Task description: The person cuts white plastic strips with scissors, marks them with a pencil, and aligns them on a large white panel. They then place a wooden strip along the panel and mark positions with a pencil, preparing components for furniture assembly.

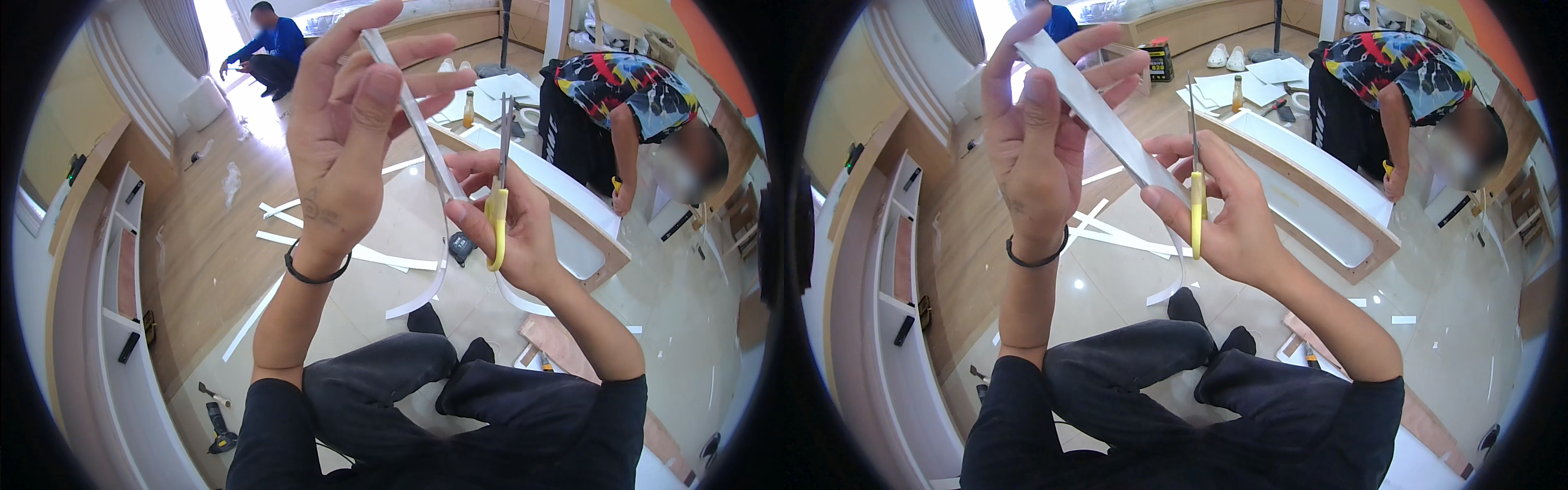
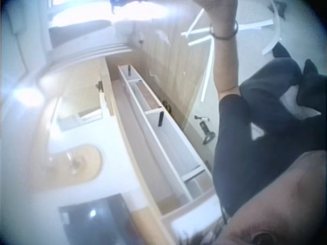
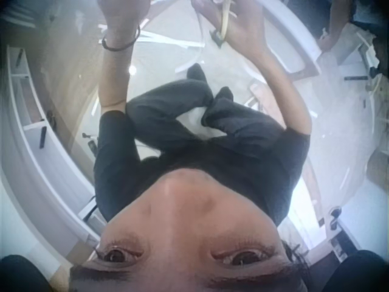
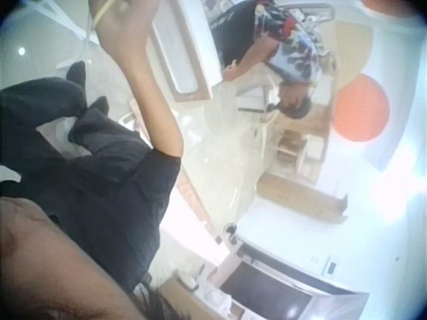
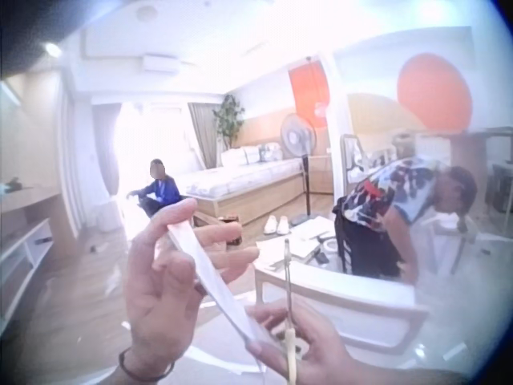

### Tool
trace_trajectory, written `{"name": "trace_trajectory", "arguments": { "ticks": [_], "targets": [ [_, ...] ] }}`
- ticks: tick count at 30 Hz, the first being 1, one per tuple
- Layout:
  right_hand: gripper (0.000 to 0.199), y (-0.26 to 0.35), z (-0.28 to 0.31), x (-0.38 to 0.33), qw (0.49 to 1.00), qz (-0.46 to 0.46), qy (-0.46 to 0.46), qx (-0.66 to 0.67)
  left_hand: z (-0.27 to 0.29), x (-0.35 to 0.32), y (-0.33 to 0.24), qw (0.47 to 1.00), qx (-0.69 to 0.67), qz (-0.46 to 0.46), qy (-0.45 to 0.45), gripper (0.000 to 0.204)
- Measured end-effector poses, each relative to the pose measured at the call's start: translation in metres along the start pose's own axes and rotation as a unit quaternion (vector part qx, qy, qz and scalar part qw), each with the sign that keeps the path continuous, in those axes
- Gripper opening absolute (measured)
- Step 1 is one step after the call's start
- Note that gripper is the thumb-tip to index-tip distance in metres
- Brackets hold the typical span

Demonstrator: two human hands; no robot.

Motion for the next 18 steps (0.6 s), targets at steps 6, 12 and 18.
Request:
{"name": "trace_trajectory", "arguments": {
  "ticks": [6,12,18],
  "targets": [
    [0.037,-0.005,-0.005,-0.006,0.997,-0.023,-0.016,0.071,-0.004,0.0,-0.003,0.998,-0.015,0.029,-0.061,0.04],
    [0.037,-0.021,-0.03,-0.008,0.978,0.005,-0.077,0.195,-0.013,0.009,-0.009,0.99,-0.069,-0.012,-0.12,0.036],
    [0.041,-0.053,-0.028,-0.033,0.995,-0.065,0.058,0.057,0.053,0.039,-0.005,0.961,0.016,-0.097,-0.257,0.026]
  ]
}}
Point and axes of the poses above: each hand's wrist, its own x-axis towards the middle knuckle, its own z-axis out of the back of the hand, y = z × x, the point moved 2 cm from there along x, towards the middle knuckle, and after that the axes turned 13 degrees about z, right-handed, at the moved point
